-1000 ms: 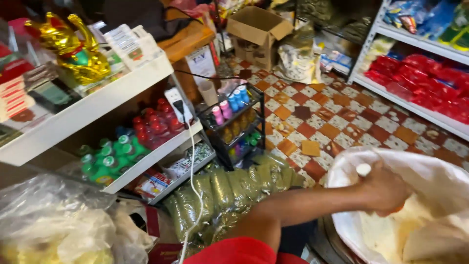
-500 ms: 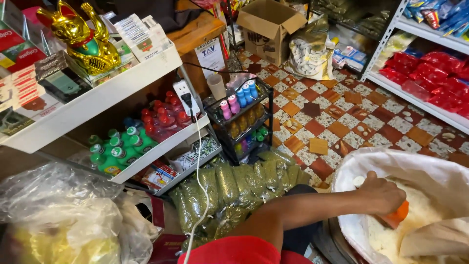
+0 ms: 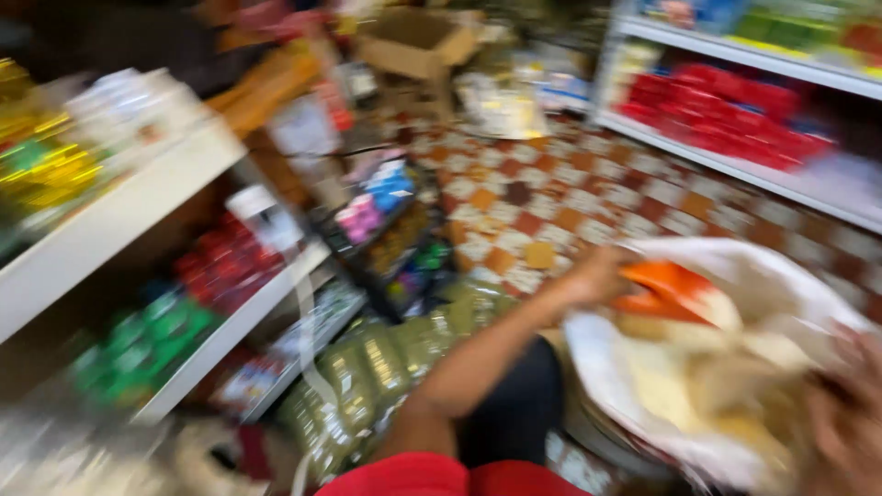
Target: Measuring and bagging sugar from a large sack into smaller plastic bags using a scoop and a scale, then tying the bags shut.
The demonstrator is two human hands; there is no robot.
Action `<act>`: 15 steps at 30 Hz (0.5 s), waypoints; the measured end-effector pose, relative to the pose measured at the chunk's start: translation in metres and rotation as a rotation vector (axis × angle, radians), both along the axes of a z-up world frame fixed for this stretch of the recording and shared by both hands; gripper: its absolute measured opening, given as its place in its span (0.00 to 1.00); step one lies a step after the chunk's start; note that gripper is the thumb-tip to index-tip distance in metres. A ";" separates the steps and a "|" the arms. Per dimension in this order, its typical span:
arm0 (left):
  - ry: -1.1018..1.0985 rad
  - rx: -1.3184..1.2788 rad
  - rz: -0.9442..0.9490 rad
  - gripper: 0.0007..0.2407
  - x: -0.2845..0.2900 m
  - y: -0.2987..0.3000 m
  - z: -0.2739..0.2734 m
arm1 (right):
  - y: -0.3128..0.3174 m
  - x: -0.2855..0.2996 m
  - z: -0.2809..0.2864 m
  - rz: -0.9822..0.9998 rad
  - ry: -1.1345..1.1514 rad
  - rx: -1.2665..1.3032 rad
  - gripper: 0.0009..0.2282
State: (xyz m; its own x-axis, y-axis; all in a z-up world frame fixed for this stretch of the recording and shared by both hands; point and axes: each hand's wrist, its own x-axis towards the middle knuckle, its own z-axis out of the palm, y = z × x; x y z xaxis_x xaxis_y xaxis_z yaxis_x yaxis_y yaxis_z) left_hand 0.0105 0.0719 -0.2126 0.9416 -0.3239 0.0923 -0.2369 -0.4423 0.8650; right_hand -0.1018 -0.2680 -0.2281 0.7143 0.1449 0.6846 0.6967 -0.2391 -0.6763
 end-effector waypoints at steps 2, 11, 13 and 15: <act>-0.018 0.006 -0.048 0.18 -0.020 0.011 0.049 | -0.016 0.018 0.015 -0.078 -0.065 -0.180 0.20; -0.191 0.079 -0.101 0.16 -0.013 0.019 0.102 | 0.034 0.004 0.043 -0.176 0.455 0.465 0.22; -0.166 0.086 -0.084 0.15 -0.018 0.016 0.117 | 0.048 -0.001 0.058 -0.147 0.646 0.814 0.29; -0.185 0.218 -0.094 0.16 -0.026 0.016 0.140 | 0.054 -0.002 0.066 -0.136 0.654 0.886 0.29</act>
State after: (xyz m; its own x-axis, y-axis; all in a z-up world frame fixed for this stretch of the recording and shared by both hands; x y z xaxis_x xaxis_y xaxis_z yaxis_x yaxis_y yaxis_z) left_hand -0.0160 0.0875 -0.0729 0.8804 -0.4396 0.1782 -0.4301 -0.5815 0.6906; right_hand -0.1034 -0.2141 -0.1619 0.9485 -0.3167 -0.0073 0.1480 0.4634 -0.8737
